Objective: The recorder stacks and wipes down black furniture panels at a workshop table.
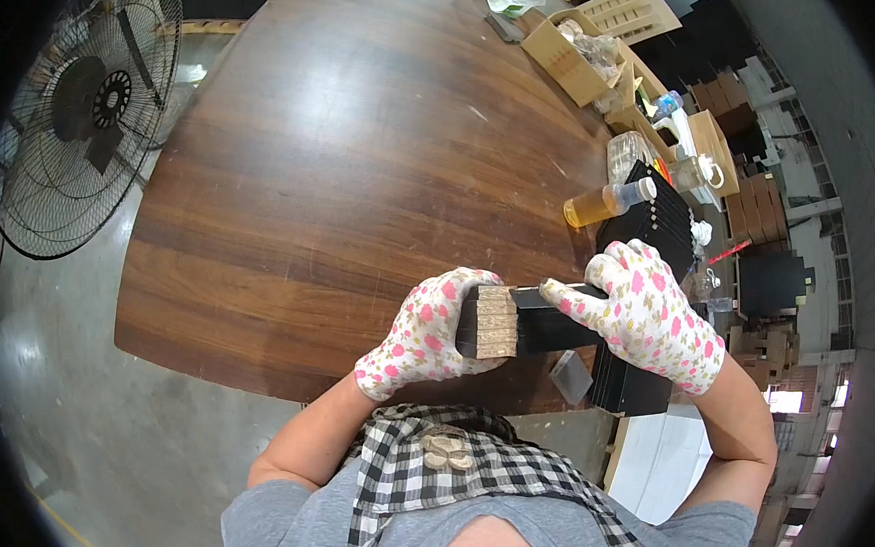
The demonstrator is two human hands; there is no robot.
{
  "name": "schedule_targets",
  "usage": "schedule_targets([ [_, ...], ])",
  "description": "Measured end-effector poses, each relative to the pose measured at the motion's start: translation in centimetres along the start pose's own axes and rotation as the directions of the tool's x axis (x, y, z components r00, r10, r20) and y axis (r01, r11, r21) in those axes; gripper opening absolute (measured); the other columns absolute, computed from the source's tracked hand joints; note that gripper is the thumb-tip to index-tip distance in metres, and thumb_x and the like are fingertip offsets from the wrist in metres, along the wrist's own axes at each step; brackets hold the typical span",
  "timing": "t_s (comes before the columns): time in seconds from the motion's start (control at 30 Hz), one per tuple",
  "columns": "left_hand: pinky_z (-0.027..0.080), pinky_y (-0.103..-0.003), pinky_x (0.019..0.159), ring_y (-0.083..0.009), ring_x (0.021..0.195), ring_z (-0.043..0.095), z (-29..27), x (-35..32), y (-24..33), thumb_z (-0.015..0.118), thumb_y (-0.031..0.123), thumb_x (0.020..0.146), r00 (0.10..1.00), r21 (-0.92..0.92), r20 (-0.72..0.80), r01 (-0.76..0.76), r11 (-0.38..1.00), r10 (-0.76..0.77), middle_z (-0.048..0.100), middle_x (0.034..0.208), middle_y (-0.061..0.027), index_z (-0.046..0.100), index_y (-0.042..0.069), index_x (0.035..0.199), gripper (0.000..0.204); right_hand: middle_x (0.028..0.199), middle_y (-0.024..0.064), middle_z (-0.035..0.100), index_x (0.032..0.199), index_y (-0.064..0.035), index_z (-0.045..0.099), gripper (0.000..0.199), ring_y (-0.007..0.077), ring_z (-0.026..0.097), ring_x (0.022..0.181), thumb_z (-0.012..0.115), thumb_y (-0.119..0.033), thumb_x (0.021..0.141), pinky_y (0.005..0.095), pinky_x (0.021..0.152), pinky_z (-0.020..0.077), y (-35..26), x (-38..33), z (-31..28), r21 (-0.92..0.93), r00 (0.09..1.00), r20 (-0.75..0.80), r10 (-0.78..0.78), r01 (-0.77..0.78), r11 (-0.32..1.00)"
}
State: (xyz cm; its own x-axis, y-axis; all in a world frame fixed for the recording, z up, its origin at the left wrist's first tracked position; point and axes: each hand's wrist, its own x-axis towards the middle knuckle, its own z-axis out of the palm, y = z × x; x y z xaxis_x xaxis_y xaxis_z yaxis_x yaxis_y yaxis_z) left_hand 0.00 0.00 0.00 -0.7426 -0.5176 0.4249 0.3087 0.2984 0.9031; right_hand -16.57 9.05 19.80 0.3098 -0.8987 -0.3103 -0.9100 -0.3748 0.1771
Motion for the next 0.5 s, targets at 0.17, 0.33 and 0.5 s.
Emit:
schedule_targets([
  [0.17, 0.050, -0.038, 0.089, -0.0288, 0.102, 0.063, 0.0, -0.4, 0.0, 0.088, 0.024, 0.063, 0.999, 0.068, 0.032, -0.041, 0.997, 0.039, 0.063, 0.111, -0.0129, 0.055, 0.005, 0.118, 0.068, 0.080, 0.0040, 0.051, 0.116, -0.0176, 0.067, 0.043, 0.0231, 0.051, 0.078, 0.064, -0.008, 0.074, 0.0374, 0.068, 0.0394, 1.4, -0.3, 0.8, 0.008, 0.989, -0.138, 0.049, -0.048, 0.999],
  [0.33, 0.051, -0.038, 0.088, -0.0284, 0.100, 0.064, -0.3, 0.0, 0.1, 0.089, 0.025, 0.061, 1.000, 0.036, 0.012, -0.005, 0.999, 0.004, 0.063, 0.110, -0.0126, 0.054, 0.005, 0.119, 0.070, 0.080, 0.0053, 0.053, 0.118, -0.0164, 0.065, 0.046, 0.0233, 0.054, 0.075, 0.065, -0.006, 0.074, 0.0380, 0.067, 0.0422, 0.6, -0.1, 0.2, 0.150, 0.993, -0.117, -0.025, 0.042, 0.988],
  [0.5, 0.051, -0.038, 0.089, -0.0281, 0.101, 0.063, -0.1, -0.1, -0.1, 0.089, 0.025, 0.062, 1.000, 0.037, 0.019, -0.018, 0.999, 0.017, 0.062, 0.111, -0.0126, 0.054, 0.005, 0.119, 0.070, 0.081, 0.0060, 0.054, 0.120, -0.0161, 0.064, 0.047, 0.0239, 0.055, 0.077, 0.067, -0.010, 0.073, 0.0383, 0.068, 0.0438, 0.2, -0.1, 0.0, 0.152, 0.999, -0.048, -0.008, 0.015, 0.988],
])
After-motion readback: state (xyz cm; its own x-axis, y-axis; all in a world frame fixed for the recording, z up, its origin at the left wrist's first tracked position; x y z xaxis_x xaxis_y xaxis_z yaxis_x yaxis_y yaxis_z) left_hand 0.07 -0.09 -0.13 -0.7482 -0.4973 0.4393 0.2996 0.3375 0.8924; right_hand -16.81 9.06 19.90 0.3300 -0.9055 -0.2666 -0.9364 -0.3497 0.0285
